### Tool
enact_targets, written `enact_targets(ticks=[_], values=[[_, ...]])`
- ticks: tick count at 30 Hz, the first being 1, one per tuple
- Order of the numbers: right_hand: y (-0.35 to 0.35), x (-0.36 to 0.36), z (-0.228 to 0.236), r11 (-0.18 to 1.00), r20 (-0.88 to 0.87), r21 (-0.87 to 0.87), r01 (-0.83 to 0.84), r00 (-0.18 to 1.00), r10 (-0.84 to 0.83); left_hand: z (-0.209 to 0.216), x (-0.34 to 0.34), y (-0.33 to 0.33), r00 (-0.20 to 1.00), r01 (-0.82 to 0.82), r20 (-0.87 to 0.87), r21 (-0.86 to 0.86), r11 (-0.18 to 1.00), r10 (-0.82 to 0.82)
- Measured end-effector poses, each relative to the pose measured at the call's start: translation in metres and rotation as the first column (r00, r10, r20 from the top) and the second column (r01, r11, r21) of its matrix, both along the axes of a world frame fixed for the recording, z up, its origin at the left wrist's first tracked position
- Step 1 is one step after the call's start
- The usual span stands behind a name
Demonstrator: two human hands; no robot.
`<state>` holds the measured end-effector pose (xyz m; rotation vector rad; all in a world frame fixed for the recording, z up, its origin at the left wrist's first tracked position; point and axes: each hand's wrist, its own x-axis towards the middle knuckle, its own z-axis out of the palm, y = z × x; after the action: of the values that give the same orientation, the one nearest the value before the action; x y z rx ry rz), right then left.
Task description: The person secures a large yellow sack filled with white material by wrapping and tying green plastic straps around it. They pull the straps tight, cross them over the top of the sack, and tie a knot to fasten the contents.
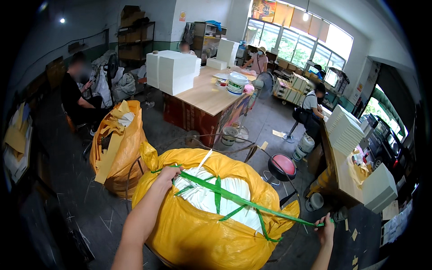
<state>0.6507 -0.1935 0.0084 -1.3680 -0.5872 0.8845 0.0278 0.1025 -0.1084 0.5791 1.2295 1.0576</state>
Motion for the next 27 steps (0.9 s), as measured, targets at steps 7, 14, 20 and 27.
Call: enact_targets(ticks=[7, 14, 20, 27], values=[[-0.072, 0.005, -0.010, 0.984, -0.177, 0.174, 0.031, 0.984, 0.001, 0.017, -0.029, 0.007, 0.946, 0.316, -0.077, -0.015, 0.949, -0.316], [-0.126, 0.029, -0.035, 0.980, -0.394, 0.125, 0.154, 0.914, -0.093, 0.074, -0.053, 0.018, 0.461, 0.699, -0.533, -0.275, 0.660, -0.710], [-0.139, 0.039, -0.064, 0.921, -0.475, 0.281, 0.270, 0.873, -0.110, 0.035, -0.033, 0.010, 0.691, 0.562, -0.555, 0.008, 0.827, -0.464], [-0.097, -0.003, -0.007, 0.896, -0.330, 0.418, 0.149, 0.944, -0.003, 0.017, 0.010, -0.023, 0.652, 0.130, -0.747, 0.282, 0.951, 0.133]])
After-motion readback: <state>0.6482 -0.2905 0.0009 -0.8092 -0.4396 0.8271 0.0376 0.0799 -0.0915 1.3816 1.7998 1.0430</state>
